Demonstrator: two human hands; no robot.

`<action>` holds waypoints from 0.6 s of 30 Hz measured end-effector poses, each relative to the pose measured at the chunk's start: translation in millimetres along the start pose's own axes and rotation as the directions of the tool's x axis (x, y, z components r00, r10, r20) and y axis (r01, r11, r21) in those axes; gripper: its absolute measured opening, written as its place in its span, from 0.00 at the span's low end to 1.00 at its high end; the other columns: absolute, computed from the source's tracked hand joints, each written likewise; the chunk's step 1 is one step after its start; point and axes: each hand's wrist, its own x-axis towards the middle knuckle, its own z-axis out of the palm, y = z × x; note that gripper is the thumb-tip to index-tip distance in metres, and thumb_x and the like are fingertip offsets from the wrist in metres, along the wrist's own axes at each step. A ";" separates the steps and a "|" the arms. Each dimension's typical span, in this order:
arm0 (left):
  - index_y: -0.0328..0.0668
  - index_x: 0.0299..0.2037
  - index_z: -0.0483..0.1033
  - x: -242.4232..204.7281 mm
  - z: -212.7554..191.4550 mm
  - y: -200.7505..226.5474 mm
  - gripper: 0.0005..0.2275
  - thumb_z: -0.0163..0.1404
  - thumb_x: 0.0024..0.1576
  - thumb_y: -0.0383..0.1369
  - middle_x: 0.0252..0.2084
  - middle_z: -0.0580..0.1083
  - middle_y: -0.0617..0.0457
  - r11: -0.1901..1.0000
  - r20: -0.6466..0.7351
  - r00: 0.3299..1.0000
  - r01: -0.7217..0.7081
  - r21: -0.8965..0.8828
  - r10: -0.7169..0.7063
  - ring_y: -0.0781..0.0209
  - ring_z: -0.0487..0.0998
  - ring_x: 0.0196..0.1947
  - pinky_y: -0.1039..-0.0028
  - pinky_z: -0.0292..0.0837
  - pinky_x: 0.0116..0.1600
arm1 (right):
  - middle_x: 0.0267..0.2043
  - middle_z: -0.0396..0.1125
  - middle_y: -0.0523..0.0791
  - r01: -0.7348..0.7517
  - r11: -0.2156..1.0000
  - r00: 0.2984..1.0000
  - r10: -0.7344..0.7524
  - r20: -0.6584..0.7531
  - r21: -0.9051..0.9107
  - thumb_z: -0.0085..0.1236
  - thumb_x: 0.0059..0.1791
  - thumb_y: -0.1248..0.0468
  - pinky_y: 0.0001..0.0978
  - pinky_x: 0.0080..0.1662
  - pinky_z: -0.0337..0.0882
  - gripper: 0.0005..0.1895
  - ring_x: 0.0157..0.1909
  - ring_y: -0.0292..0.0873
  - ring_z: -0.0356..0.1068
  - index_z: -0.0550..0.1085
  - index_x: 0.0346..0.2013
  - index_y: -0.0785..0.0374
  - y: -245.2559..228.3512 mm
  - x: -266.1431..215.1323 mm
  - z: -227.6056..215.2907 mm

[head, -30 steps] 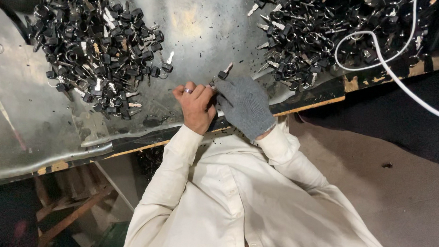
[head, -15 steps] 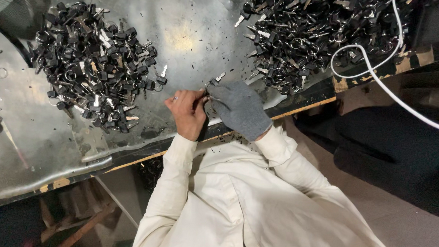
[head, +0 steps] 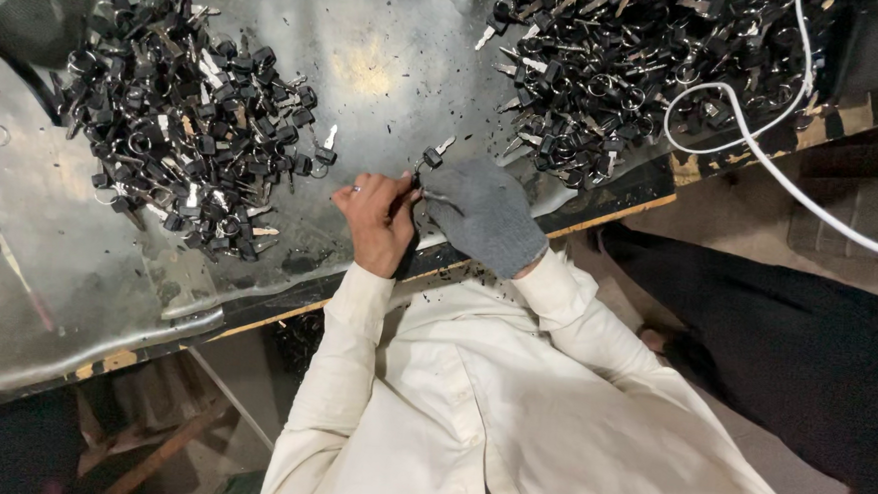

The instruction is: The person repeatedly picks up small black key blanks and metal key rings from a metal table, inserts the key into the ring, and places the assembled key back on the table. The process is continuous and repetitive throughout the clip.

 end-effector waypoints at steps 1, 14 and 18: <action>0.41 0.38 0.78 -2.2 0.3 -1.8 0.04 0.59 0.56 0.23 0.32 0.71 0.53 1.000 0.010 1.000 -0.017 0.008 0.017 0.56 0.70 0.37 0.64 0.53 0.54 | 0.42 0.73 0.48 0.009 0.996 0.999 -0.005 0.053 -0.087 0.65 0.46 0.64 0.45 0.49 0.72 0.14 0.45 0.52 0.72 0.78 0.46 0.61 0.0 -1.4 -0.3; 0.47 0.61 0.75 45.8 -43.0 -8.4 0.21 0.60 0.57 0.29 0.60 0.70 0.46 0.867 -0.275 0.960 0.182 0.463 -0.054 0.47 0.64 0.62 0.56 0.47 0.60 | 0.46 0.73 0.48 -0.139 0.924 0.967 0.205 -0.155 0.356 0.68 0.42 0.63 0.38 0.49 0.77 0.25 0.46 0.45 0.74 0.74 0.52 0.65 22.9 -55.5 -5.9; 0.51 0.71 0.64 66.9 33.9 35.9 0.26 0.57 0.64 0.21 0.57 0.75 0.57 0.953 0.265 0.921 -0.242 -0.183 0.285 0.58 0.73 0.58 0.62 0.61 0.66 | 0.50 0.71 0.47 -0.073 0.863 0.852 0.315 -0.419 0.500 0.73 0.41 0.64 0.38 0.58 0.73 0.29 0.51 0.43 0.72 0.73 0.55 0.65 32.0 -73.6 -3.1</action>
